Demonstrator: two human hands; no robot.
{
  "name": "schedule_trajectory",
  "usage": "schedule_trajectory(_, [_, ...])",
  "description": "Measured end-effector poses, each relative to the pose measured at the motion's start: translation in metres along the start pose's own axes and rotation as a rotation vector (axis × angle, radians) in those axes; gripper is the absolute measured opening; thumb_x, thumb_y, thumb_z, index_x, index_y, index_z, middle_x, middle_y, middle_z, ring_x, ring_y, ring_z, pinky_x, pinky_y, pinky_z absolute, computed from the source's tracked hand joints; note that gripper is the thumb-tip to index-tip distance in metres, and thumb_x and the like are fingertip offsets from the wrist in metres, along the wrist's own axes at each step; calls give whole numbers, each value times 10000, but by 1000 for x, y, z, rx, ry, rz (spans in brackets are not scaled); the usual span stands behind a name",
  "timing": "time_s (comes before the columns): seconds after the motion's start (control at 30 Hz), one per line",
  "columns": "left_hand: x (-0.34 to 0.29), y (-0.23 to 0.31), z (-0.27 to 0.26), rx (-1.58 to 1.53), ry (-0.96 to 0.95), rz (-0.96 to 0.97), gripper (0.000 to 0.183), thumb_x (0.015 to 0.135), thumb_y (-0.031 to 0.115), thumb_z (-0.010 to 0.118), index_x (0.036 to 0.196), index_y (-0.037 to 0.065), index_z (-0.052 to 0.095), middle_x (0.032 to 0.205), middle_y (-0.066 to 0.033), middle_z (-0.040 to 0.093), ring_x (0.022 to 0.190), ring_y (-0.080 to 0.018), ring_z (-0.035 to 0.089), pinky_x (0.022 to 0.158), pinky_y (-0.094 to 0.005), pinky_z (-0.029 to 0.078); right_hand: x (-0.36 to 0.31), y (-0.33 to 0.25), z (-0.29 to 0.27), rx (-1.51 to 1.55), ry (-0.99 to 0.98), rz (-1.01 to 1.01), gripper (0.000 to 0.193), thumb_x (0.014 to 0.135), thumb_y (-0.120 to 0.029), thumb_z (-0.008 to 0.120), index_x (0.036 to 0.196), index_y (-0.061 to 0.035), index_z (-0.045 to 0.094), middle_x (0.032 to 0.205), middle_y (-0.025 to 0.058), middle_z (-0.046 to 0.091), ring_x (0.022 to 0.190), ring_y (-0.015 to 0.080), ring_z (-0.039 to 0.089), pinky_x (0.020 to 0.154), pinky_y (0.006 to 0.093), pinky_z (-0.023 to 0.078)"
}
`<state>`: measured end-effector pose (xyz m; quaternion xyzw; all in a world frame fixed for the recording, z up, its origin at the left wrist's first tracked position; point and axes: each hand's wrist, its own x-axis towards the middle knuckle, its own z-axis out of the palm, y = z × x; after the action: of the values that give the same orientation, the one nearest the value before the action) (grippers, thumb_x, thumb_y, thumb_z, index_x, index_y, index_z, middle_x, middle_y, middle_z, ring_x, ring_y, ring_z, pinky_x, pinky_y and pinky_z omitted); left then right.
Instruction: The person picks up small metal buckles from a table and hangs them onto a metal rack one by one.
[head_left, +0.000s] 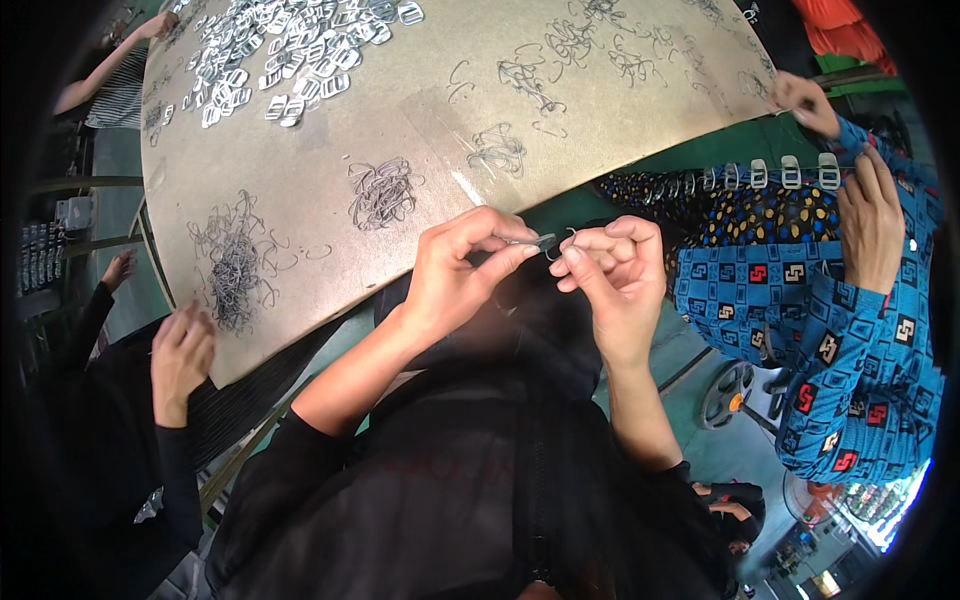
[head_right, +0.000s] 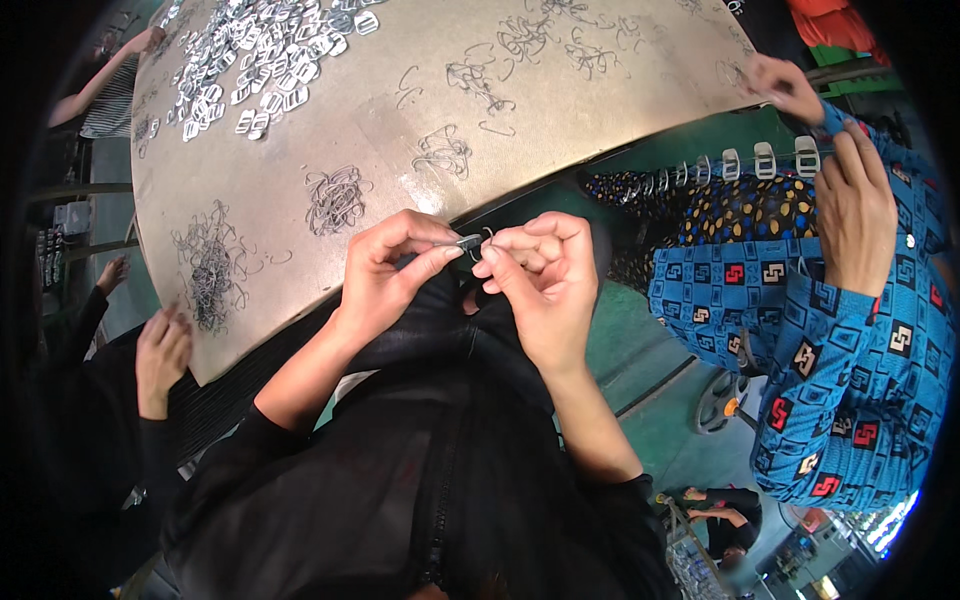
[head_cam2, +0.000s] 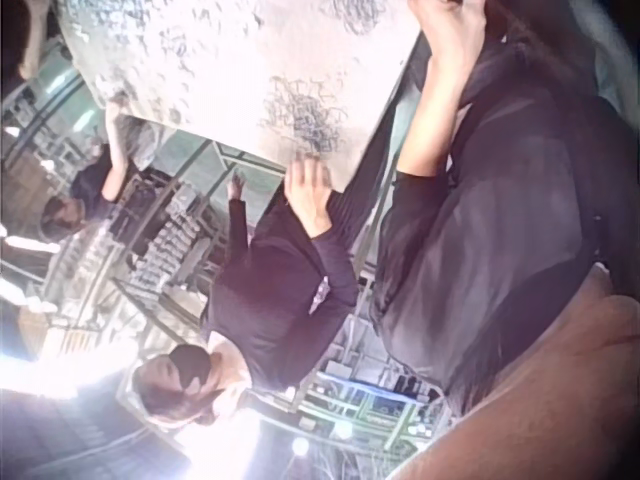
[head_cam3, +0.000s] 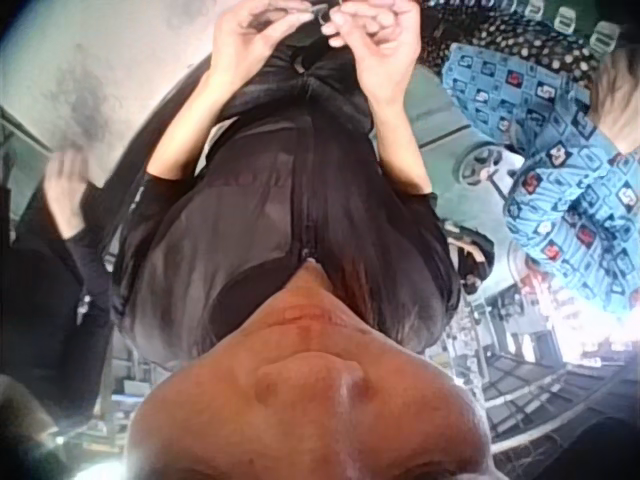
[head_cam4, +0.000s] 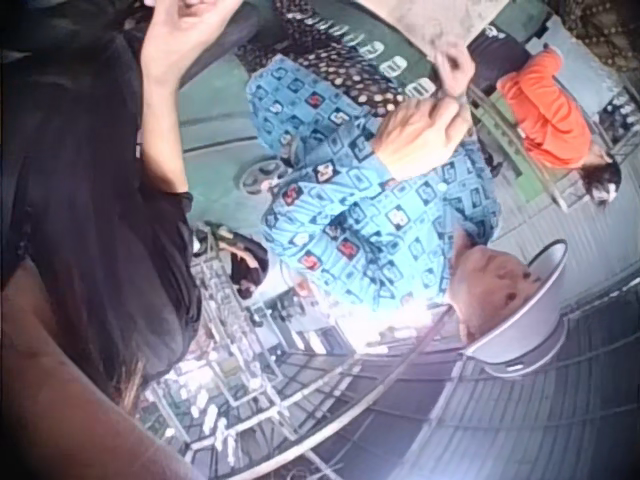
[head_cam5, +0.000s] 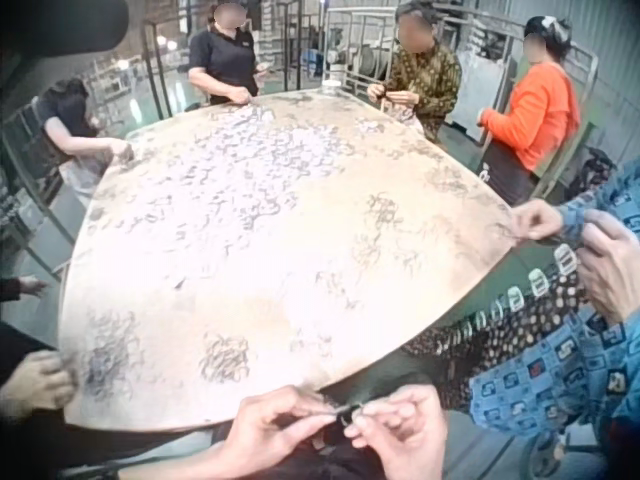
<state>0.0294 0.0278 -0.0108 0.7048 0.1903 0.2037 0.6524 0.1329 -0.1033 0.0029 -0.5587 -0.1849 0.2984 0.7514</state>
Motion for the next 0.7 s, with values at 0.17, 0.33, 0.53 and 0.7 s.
schedule_trajectory(0.17, [-2, -1, 3, 49, 33, 114, 135, 742, -35, 690, 866, 1, 649, 873, -87, 647, 804, -173, 647, 692, -266, 523, 0, 15, 13, 72, 70, -127, 328, 826, 112, 568, 1049, -39, 381, 917, 155, 606, 711, 161, 624, 607, 248, 536])
schedule_trajectory(0.33, [24, 7, -27, 329, 60, 315, 114, 788, 71, 677, 889, 23, 659, 919, -88, 658, 824, -175, 633, 704, -284, 501, -9, 19, 11, 33, 57, -337, 331, 826, 128, 560, 1028, -38, 357, 945, 176, 582, 759, 167, 632, 666, 265, 543])
schedule_trajectory(0.53, [135, -49, -161, 913, 468, 233, 224, 832, 208, 643, 998, 64, 686, 949, -101, 668, 829, -231, 640, 717, -309, 495, -16, 23, 14, -16, -10, -358, 326, 822, 133, 562, 1001, -40, 351, 940, 191, 577, 745, 180, 624, 665, 276, 546])
schedule_trajectory(0.7, [182, -69, -188, 1303, 445, 242, 249, 819, 256, 646, 1000, 91, 693, 989, -104, 657, 905, -275, 608, 772, -375, 489, -20, 21, 18, -37, 8, -348, 320, 828, 121, 562, 988, -57, 350, 926, 185, 585, 732, 171, 625, 647, 275, 549])
